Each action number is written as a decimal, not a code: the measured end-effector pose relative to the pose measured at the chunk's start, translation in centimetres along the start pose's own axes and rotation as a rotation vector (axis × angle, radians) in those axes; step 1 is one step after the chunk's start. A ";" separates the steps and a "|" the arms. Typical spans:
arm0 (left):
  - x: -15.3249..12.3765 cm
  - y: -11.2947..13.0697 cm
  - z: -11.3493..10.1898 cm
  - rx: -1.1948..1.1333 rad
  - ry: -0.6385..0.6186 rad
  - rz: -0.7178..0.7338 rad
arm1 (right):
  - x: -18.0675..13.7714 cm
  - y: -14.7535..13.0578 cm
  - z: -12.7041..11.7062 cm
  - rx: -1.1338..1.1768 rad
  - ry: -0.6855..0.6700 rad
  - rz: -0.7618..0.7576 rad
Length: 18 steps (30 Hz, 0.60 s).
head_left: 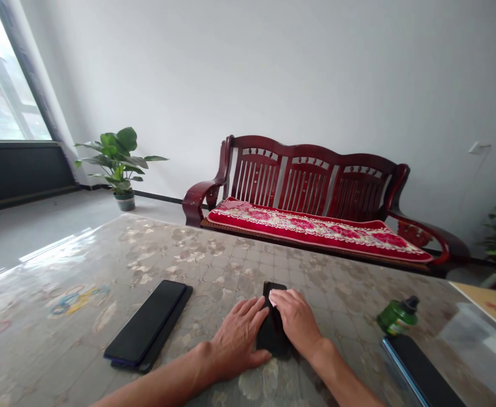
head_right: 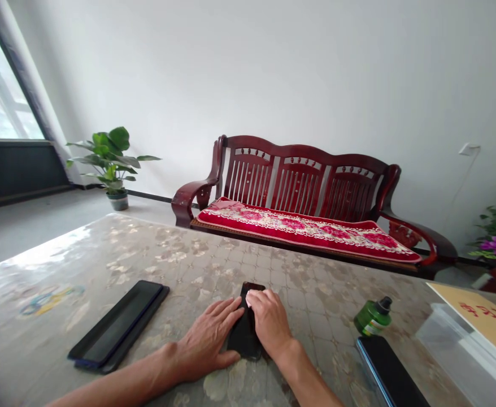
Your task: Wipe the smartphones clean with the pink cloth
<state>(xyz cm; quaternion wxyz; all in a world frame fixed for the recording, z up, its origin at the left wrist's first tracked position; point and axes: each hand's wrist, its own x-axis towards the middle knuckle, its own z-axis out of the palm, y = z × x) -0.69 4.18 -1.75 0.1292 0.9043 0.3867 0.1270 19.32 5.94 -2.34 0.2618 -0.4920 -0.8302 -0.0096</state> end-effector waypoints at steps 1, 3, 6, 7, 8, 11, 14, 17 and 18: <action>0.0 0.0 0.1 0.000 0.001 -0.001 | -0.4 -0.1 0.0 0.012 0.007 -0.010; -0.1 0.0 0.1 0.000 -0.004 -0.001 | -0.7 -0.2 -0.1 0.026 0.014 -0.027; -0.2 0.0 0.1 -0.001 -0.006 0.000 | -0.1 -0.1 0.0 0.009 0.008 -0.009; -0.2 0.0 0.0 -0.002 -0.007 0.000 | 0.3 0.0 0.0 -0.008 0.002 0.007; -0.2 0.0 0.0 -0.002 -0.012 0.000 | 0.7 0.1 0.1 -0.027 -0.003 0.022; -0.3 0.0 -0.1 -0.010 -0.021 -0.006 | 1.3 0.1 0.1 -0.063 0.001 0.037; -0.4 0.1 -0.1 -0.032 0.006 -0.007 | 0.5 -0.5 -0.2 -0.057 -0.001 0.005; -0.4 0.2 -0.1 -0.043 0.011 -0.021 | -0.9 -1.3 -0.5 -0.052 -0.015 -0.047; -0.4 0.2 0.0 -0.042 0.004 -0.027 | -1.2 -1.5 -0.5 -0.055 -0.018 -0.056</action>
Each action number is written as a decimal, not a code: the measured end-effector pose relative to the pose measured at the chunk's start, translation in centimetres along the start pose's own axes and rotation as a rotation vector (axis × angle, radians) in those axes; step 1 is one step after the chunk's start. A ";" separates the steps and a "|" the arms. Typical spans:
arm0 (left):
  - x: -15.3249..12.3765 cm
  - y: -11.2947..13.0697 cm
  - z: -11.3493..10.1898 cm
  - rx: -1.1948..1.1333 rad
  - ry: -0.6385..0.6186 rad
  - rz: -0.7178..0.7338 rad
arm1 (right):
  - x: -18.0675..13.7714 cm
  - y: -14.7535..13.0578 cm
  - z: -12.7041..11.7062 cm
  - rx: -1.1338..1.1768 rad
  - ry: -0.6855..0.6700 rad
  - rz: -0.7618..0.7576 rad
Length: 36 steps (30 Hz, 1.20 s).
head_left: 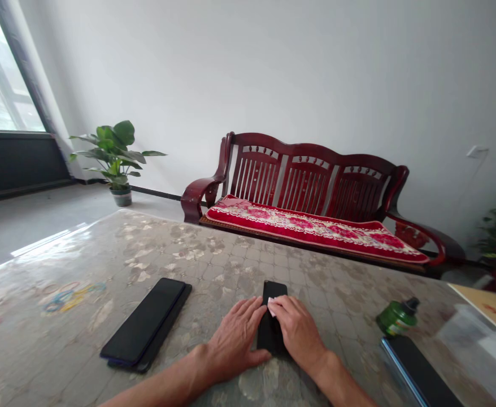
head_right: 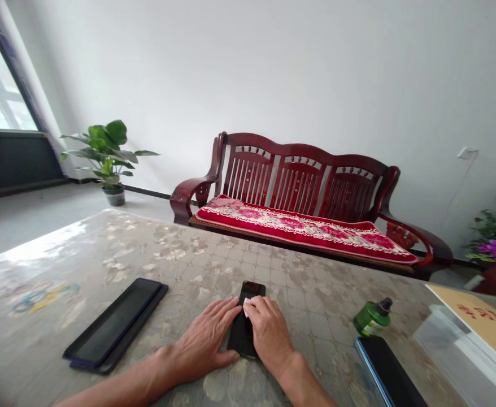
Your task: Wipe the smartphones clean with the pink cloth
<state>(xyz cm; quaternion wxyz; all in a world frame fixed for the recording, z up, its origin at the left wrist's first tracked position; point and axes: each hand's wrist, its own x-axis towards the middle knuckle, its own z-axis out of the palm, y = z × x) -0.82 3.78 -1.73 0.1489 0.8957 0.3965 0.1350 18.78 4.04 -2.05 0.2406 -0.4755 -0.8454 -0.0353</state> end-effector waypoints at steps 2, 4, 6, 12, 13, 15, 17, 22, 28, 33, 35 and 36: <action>0.1 0.0 0.1 0.007 -0.016 -0.012 | 0.1 0.0 0.0 -0.010 -0.013 -0.002; 0.2 0.0 0.1 0.009 -0.025 -0.027 | 1.0 0.6 0.1 -0.026 -0.030 0.022; 0.3 -0.1 0.2 0.005 -0.030 -0.042 | 2.3 1.4 0.5 -0.044 -0.036 0.061; 0.5 -0.5 0.3 -0.014 -0.019 -0.041 | 3.4 2.1 0.9 -0.041 -0.055 0.120; 0.5 -0.6 0.4 -0.018 -0.008 -0.035 | 2.9 1.8 0.8 -0.029 -0.057 0.110; 0.4 -0.6 0.5 -0.020 0.004 -0.028 | 1.7 1.1 0.4 -0.007 -0.062 0.081; 0.5 -0.6 0.5 -0.017 -0.002 -0.033 | 0.8 0.6 0.1 -0.001 -0.059 0.050; 0.6 -0.1 0.0 -0.002 -0.047 -0.054 | 1.8 1.3 0.5 -0.053 -0.060 0.065; 0.6 0.2 -0.8 0.021 -0.084 -0.058 | 3.7 2.6 1.2 -0.101 -0.047 0.127; 0.5 0.0 -0.5 0.031 -0.054 -0.042 | 1.0 1.1 0.2 -0.012 -0.031 0.065; 0.4 -0.1 -0.4 0.030 -0.052 -0.038 | 0.2 0.8 -0.1 0.007 -0.030 0.043; 0.4 -0.1 -0.3 0.029 -0.052 -0.037 | 0.1 0.8 -0.1 0.010 -0.031 0.039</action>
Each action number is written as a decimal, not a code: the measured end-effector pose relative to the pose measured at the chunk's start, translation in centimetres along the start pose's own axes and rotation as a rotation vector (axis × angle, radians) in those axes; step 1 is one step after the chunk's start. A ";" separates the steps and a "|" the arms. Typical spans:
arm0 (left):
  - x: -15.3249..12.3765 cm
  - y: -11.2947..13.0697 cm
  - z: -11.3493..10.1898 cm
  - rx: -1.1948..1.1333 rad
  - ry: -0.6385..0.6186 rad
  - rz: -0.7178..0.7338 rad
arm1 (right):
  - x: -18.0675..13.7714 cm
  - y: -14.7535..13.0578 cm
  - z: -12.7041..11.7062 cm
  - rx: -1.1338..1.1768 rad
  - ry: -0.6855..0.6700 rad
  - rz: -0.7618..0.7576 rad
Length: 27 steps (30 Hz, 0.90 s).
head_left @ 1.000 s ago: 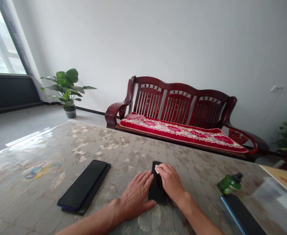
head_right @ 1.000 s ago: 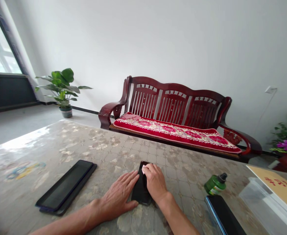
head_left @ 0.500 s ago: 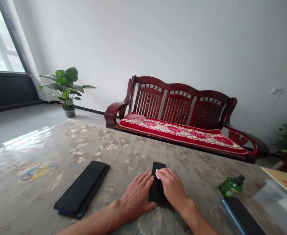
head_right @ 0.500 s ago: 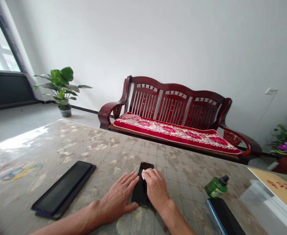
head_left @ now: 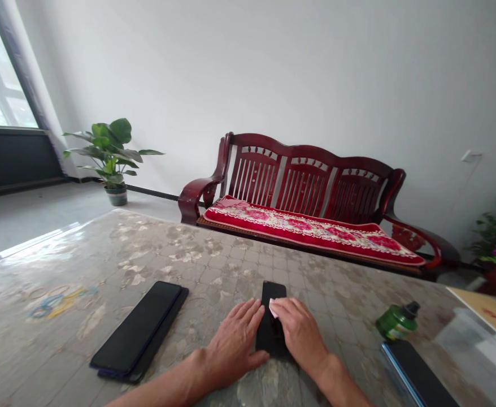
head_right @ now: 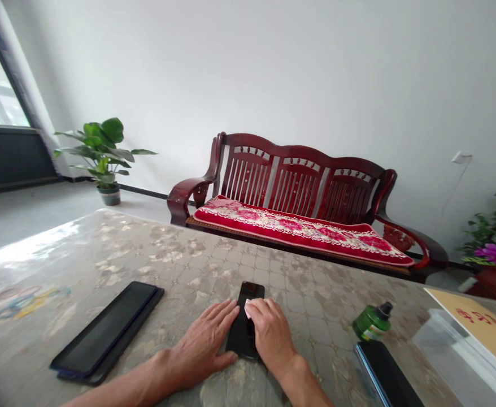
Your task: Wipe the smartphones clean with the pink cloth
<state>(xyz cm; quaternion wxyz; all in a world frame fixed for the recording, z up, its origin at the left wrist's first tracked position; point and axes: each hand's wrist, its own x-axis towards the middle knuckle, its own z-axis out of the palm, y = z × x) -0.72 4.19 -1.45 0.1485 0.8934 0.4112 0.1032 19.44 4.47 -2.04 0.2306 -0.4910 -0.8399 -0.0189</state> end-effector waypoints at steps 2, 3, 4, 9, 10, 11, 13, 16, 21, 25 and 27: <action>0.0 0.0 0.1 -0.002 0.004 0.001 | 0.4 0.3 0.1 -0.009 -0.003 0.012; 0.0 -0.1 0.2 -0.002 0.008 0.000 | 0.9 0.6 0.1 -0.020 -0.006 0.027; 0.0 -0.1 0.2 0.001 0.010 0.000 | 1.5 0.9 0.2 -0.036 -0.011 0.045; 0.1 -0.1 -0.1 0.005 0.001 0.002 | 3.5 2.0 0.4 -0.093 -0.052 0.107; 0.1 -0.1 -0.1 0.000 0.004 0.003 | 3.4 2.0 0.3 -0.092 -0.054 0.105; 0.1 -0.1 -0.2 -0.006 0.008 0.003 | 3.0 1.8 0.2 -0.085 -0.052 0.099; 0.1 -0.1 -0.2 -0.017 0.007 0.003 | 1.9 1.3 0.0 -0.060 -0.042 0.076; 0.0 0.0 -0.2 -0.042 0.011 0.009 | 0.1 0.6 -0.3 -0.028 -0.032 0.025; 0.1 0.1 -0.3 -0.045 0.005 0.000 | 0.4 0.4 -0.3 -0.021 -0.034 0.011; 0.1 0.1 -0.5 -0.037 -0.019 -0.008 | 3.4 0.9 0.5 -0.084 -0.055 0.065; 0.1 0.1 -0.5 -0.034 -0.025 -0.008 | 4.8 1.0 1.0 -0.114 -0.070 0.077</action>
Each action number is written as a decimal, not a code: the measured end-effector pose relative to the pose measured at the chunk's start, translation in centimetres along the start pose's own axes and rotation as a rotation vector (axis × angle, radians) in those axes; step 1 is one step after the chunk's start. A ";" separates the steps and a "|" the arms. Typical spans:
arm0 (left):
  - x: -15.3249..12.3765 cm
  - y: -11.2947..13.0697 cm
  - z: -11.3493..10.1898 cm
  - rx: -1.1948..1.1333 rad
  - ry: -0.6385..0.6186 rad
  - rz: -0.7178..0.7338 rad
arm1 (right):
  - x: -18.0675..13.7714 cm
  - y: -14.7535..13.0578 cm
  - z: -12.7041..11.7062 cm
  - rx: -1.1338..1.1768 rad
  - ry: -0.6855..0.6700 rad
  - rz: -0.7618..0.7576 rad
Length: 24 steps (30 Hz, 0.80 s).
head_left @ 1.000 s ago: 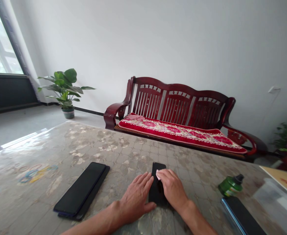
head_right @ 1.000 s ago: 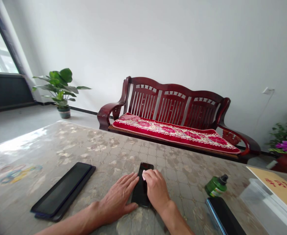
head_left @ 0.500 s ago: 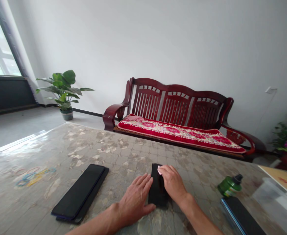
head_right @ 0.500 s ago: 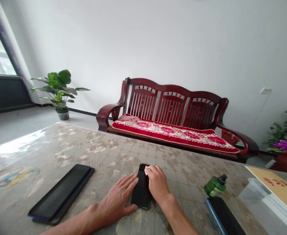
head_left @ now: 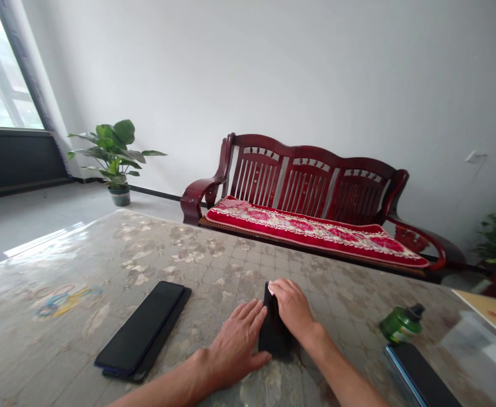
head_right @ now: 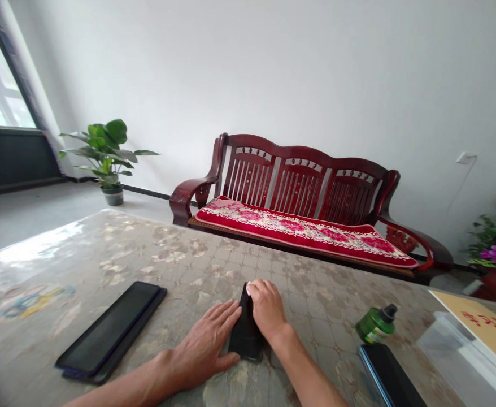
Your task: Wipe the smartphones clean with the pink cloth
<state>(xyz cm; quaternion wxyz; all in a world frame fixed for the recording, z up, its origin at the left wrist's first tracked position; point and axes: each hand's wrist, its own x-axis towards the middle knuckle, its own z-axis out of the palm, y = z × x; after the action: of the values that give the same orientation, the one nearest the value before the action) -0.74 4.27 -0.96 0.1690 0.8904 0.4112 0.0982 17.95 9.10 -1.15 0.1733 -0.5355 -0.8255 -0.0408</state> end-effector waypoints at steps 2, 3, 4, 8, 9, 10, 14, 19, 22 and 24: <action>0.0 -0.1 0.1 0.009 -0.003 0.000 | 0.6 -0.1 0.2 -0.012 -0.006 0.009; 0.0 -0.1 0.1 0.011 0.000 0.001 | 0.6 -0.3 0.2 -0.008 -0.006 0.010; 0.0 -0.1 0.2 0.008 0.007 0.004 | 0.3 -0.4 0.1 0.004 -0.007 0.006; 0.1 0.0 0.3 -0.003 0.015 -0.001 | -1.8 -1.0 -0.5 0.088 0.004 -0.067; 0.0 0.1 0.3 0.000 0.010 -0.006 | -2.3 -1.1 -0.6 0.102 0.009 -0.084; 0.0 0.1 0.3 0.002 0.007 -0.008 | -2.6 -1.1 -0.7 0.110 0.013 -0.096; -0.1 -0.1 0.6 -0.009 0.032 0.008 | -2.0 -0.8 -0.5 0.089 0.025 -0.071; -0.1 -0.3 0.6 -0.009 0.033 0.022 | -1.0 -0.6 -0.2 0.067 0.031 -0.002; 0.0 -0.2 0.6 0.000 0.020 0.013 | -2.3 -1.3 -0.5 0.117 0.030 -0.037; 0.0 -0.1 0.6 0.007 0.029 0.011 | -3.4 -1.8 -0.8 0.135 0.024 -0.074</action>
<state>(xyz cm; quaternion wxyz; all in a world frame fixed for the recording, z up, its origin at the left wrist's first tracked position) -0.66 4.23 -1.52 0.1593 0.8917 0.4089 0.1107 17.79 5.19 -1.36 0.2175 -0.4913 -0.8434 0.0022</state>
